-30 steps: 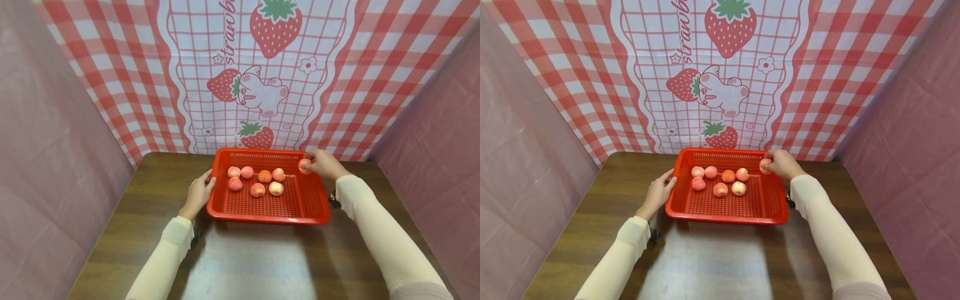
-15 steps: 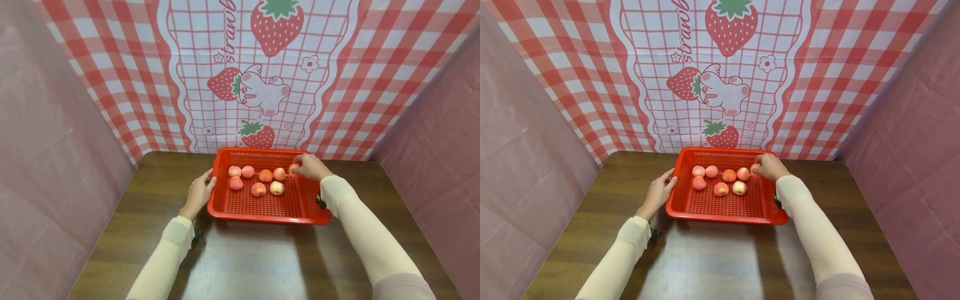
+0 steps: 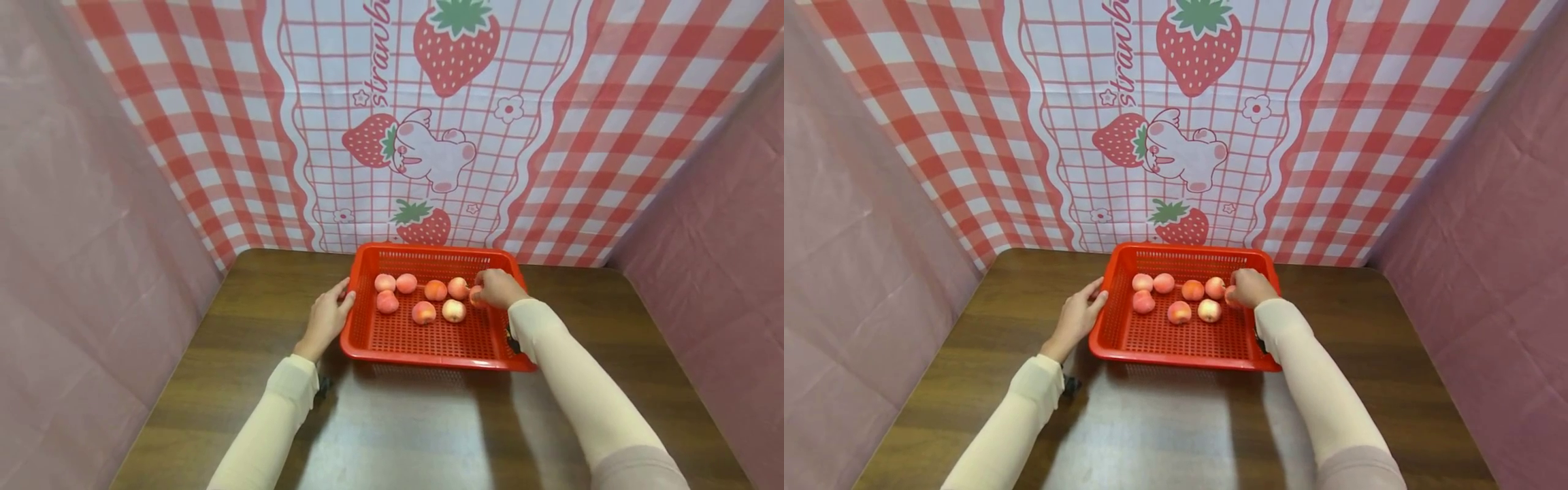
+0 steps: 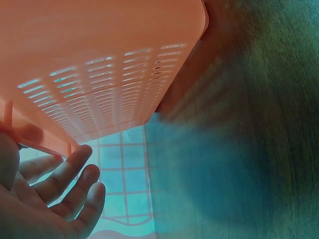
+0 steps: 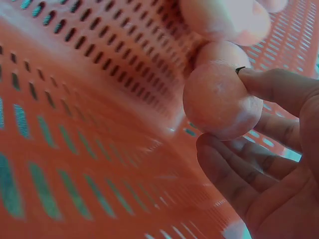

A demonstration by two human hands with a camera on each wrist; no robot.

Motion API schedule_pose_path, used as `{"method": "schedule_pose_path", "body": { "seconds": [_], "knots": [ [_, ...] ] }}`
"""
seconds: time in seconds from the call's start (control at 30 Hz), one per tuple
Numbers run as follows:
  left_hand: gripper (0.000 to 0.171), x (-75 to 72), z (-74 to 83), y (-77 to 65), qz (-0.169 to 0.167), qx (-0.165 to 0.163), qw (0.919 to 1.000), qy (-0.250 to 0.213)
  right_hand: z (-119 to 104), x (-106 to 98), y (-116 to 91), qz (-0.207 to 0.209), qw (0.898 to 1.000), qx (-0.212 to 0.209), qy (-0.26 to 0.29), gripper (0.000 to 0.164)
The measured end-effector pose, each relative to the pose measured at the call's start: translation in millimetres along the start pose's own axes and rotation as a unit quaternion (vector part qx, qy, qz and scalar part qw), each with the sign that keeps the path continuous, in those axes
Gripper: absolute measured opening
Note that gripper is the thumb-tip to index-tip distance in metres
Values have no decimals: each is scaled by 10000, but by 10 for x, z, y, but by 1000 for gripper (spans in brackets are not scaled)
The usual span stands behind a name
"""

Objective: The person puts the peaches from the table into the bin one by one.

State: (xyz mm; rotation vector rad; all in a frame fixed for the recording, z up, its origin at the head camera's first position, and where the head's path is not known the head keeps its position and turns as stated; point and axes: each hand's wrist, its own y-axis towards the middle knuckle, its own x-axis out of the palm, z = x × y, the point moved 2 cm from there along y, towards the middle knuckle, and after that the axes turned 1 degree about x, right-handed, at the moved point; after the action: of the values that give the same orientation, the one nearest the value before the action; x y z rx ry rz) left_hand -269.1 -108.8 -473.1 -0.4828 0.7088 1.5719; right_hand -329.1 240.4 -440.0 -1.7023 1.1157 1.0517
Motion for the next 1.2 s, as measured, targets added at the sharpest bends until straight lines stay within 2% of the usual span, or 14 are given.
{"method": "schedule_pose_path", "body": {
  "seconds": [0.1,0.3,0.43,0.8,1.03,1.2],
  "knots": [
    [43,-1,-11,4,12,4,10000,-28,13,81,17,-5,9998,-115,-190,26],
    [42,11,-8,0,24,69,10000,-44,13,190,20,4,9991,-190,-375,12],
    [42,17,3,-5,28,86,9999,-65,-8,221,6,125,9986,-191,-470,10],
    [43,11,4,-11,51,101,9999,-17,-90,293,65,225,9974,62,-679,8],
    [43,4,-2,-21,81,75,9999,-5,-153,296,23,476,9956,176,-783,8],
    [44,1,15,-22,45,89,9999,17,-112,297,19,497,9954,466,-674,12]
  ]
}}
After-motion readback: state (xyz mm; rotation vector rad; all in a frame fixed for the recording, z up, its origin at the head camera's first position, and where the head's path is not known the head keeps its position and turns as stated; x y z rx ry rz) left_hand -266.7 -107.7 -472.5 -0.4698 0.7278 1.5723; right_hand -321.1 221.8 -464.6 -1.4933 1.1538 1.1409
